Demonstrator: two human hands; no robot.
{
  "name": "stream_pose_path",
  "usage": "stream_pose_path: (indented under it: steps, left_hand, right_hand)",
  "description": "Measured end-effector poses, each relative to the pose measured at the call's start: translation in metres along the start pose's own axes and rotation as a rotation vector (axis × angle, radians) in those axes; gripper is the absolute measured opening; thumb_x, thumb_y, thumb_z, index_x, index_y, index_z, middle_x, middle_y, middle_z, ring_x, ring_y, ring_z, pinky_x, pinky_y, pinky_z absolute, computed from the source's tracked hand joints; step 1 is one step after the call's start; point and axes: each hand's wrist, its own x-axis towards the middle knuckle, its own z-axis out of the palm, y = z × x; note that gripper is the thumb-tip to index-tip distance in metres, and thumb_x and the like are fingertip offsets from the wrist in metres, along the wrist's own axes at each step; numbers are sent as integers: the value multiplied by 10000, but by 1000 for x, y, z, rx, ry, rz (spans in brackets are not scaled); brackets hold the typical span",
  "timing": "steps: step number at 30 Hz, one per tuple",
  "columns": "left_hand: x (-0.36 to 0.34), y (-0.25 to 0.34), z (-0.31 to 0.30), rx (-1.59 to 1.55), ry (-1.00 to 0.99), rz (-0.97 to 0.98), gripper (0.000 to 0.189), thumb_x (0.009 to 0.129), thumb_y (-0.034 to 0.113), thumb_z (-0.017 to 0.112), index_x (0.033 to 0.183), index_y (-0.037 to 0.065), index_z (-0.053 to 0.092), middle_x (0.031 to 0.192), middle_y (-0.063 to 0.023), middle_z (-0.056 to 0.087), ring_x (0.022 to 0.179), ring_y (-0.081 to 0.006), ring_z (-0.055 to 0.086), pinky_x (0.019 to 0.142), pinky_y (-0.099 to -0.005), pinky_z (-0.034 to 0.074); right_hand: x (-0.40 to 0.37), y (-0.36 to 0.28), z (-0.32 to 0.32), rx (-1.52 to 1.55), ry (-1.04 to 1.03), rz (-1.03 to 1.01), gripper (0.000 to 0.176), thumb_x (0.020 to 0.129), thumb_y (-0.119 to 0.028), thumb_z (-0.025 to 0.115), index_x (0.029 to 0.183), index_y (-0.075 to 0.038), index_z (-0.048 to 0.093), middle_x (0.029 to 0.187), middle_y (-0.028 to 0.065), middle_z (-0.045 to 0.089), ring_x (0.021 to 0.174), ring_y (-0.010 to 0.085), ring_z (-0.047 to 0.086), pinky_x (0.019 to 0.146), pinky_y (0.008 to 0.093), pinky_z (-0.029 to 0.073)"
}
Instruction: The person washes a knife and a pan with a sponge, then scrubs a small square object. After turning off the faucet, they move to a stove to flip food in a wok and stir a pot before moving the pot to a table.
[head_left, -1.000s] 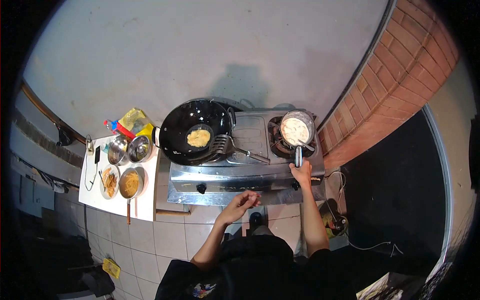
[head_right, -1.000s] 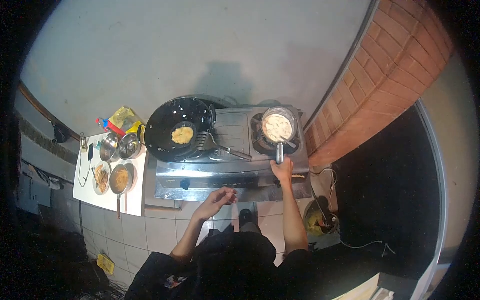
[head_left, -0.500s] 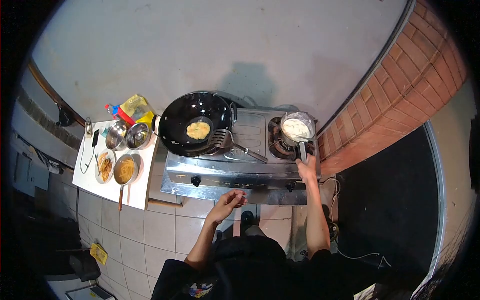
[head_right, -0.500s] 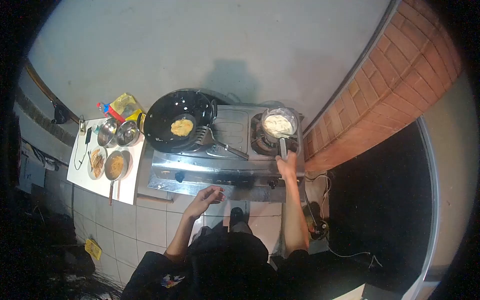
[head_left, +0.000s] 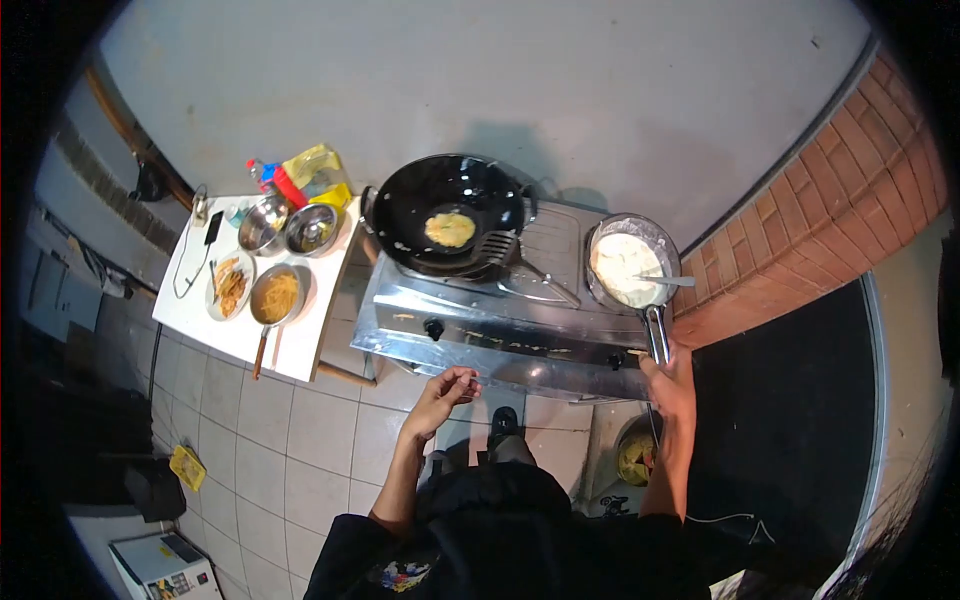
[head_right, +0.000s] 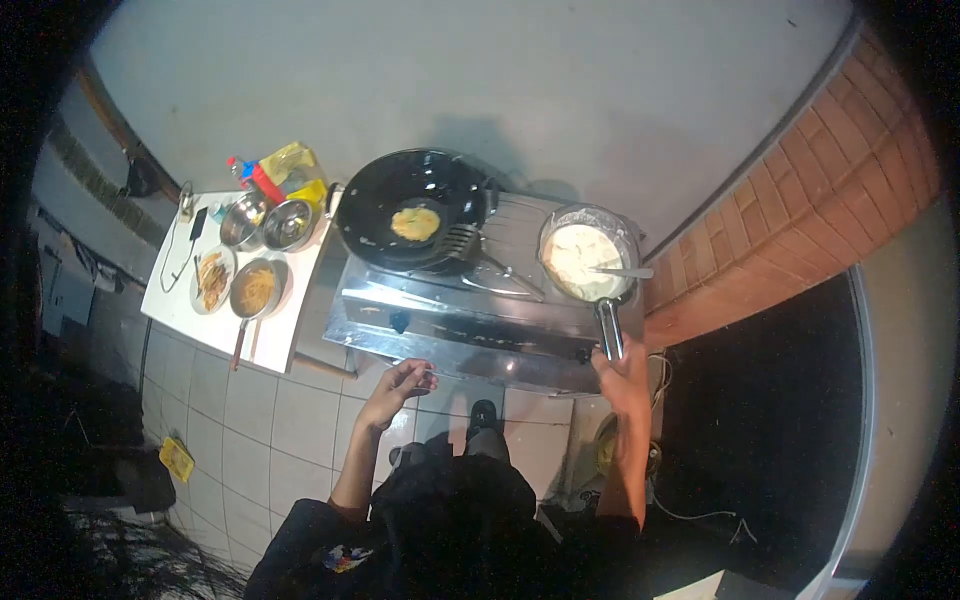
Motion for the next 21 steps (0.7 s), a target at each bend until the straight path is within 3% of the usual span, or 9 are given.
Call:
stream_pose_path:
  steps: [4,6,7,10,12,14,15,16,21]
  left_hand:
    - [-36,0,-35,-15,63,39,301,914,282,479,1065,26,526,913,-54,586,873,-135,568,806,-285,451]
    - [-60,5,-56,-5,107,55,304,915,294,475,1068,37,526,918,-50,585,878,-135,566,818,-289,445]
    - [-72,5,-67,-9,110,54,306,914,303,474,1069,44,527,917,-47,584,883,-135,564,822,-291,442]
    - [-114,6,-103,-37,161,98,310,913,324,472,1071,64,531,913,-44,585,892,-135,557,829,-294,436]
    - [-142,7,-125,-64,234,132,318,912,330,471,1066,59,533,910,-44,585,890,-132,553,828,-288,434]
    - [-165,2,-148,-73,293,149,325,913,335,468,1060,54,536,911,-46,583,889,-133,553,825,-286,434]
    - [-176,0,-158,-81,344,151,328,914,336,466,1060,50,536,910,-47,582,888,-134,552,823,-284,433]
    - [-185,0,-167,-86,394,155,331,915,336,465,1059,46,537,909,-48,582,887,-135,552,821,-282,433]
    - [-219,1,-210,-153,520,183,331,917,333,463,1061,44,538,905,-47,583,885,-133,553,819,-280,433]
  right_hand:
    - [-43,-10,45,47,81,50,370,753,-45,602,1073,41,438,906,52,491,747,82,437,626,236,364]
    - [-53,-10,68,8,-7,-80,377,754,-33,597,1087,42,436,831,47,509,642,77,454,540,234,366]
    - [-76,-57,91,29,-75,66,370,760,-16,586,1096,16,435,730,29,505,507,58,430,426,222,326]
    - [-87,-74,139,76,-360,44,314,762,8,559,1062,-9,470,611,-15,462,395,33,355,345,206,248]
    - [-97,-81,189,99,-285,41,246,762,16,540,1003,-20,504,571,-45,428,384,20,336,344,197,225]
    - [-98,-90,226,121,-525,21,187,762,10,542,945,-21,519,548,-58,413,382,14,329,343,196,210]
    - [-93,-79,250,101,-543,-20,307,776,34,535,1070,5,452,511,-36,381,319,26,279,292,201,204]
    - [-93,-77,272,92,-574,-24,307,776,34,535,1070,5,452,511,-36,381,319,26,279,292,201,204]
    - [-82,-69,389,30,-704,-209,113,712,8,555,811,-14,505,570,-51,405,473,35,356,398,225,263]
